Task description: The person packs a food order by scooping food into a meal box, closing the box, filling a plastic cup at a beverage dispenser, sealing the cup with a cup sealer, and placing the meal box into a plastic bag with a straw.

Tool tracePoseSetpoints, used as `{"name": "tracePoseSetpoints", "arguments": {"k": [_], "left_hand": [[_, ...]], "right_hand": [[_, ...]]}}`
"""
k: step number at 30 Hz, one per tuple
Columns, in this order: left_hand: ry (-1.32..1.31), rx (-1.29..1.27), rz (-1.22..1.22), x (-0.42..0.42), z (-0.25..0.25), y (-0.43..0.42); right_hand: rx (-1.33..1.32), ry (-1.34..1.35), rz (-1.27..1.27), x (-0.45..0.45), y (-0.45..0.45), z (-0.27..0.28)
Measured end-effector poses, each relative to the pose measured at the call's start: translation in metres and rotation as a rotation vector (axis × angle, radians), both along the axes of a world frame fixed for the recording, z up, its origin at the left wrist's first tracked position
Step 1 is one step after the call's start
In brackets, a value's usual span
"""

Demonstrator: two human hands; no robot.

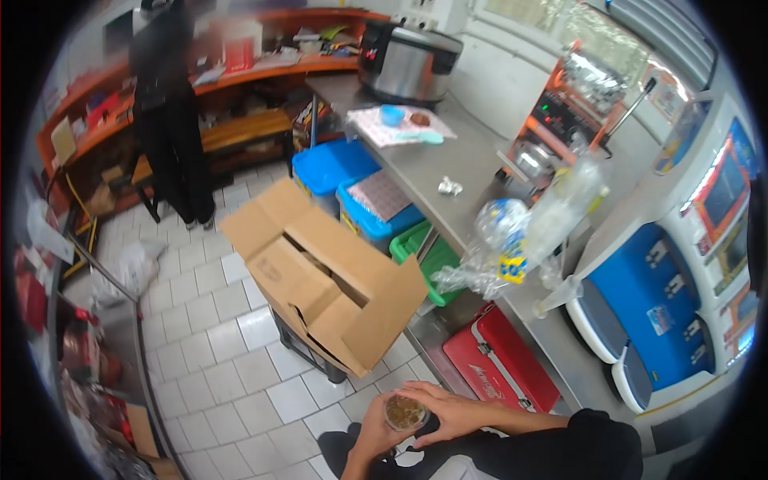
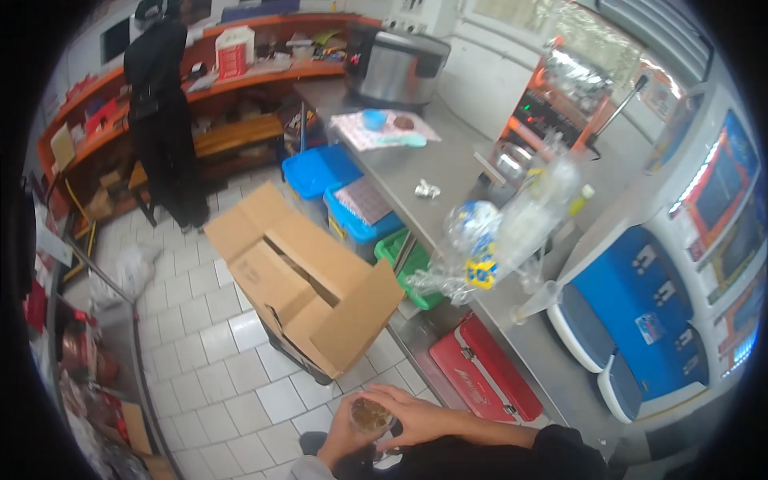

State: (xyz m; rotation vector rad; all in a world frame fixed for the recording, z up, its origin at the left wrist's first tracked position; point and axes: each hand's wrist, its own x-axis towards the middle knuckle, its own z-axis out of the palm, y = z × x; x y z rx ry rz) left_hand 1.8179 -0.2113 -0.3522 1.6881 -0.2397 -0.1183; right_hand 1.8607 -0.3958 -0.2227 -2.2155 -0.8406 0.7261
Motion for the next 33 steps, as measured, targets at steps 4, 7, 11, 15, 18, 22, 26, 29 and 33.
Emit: {"name": "tracePoseSetpoints", "arguments": {"k": [4,7,11,15,18,22,26,29,33], "left_hand": [[-0.126,-0.186,0.058,0.03,0.115,0.02],[-0.181,-0.144,-0.008,0.066,0.177,0.034],[-0.411,-0.043,-0.046,0.119,0.26,0.037],[-0.364,-0.289,0.0,0.159,0.311,0.033],[-0.291,-0.283,0.025,0.187,0.308,0.028],[-0.145,-0.354,0.029,0.215,0.297,0.003],[-0.02,-0.412,-0.008,0.251,0.289,-0.038],[-0.032,-0.385,-0.039,0.289,0.284,-0.061],[-0.019,-0.336,-0.01,0.321,0.276,-0.087]], "right_hand": [[-0.008,-0.206,-0.046,0.023,0.035,0.107],[-0.051,-0.242,-0.074,0.05,0.049,0.196],[-0.015,-0.458,-0.062,0.098,0.039,0.285],[-0.129,-0.482,-0.238,0.155,0.0,0.386],[-0.265,-0.477,-0.284,0.213,-0.042,0.443],[-0.587,-0.459,-0.404,0.305,-0.103,0.451],[-0.878,-0.476,-0.418,0.388,-0.163,0.406],[-1.175,-0.454,-0.38,0.438,-0.202,0.365],[-1.19,-0.309,-0.323,0.477,-0.242,0.339]]}}
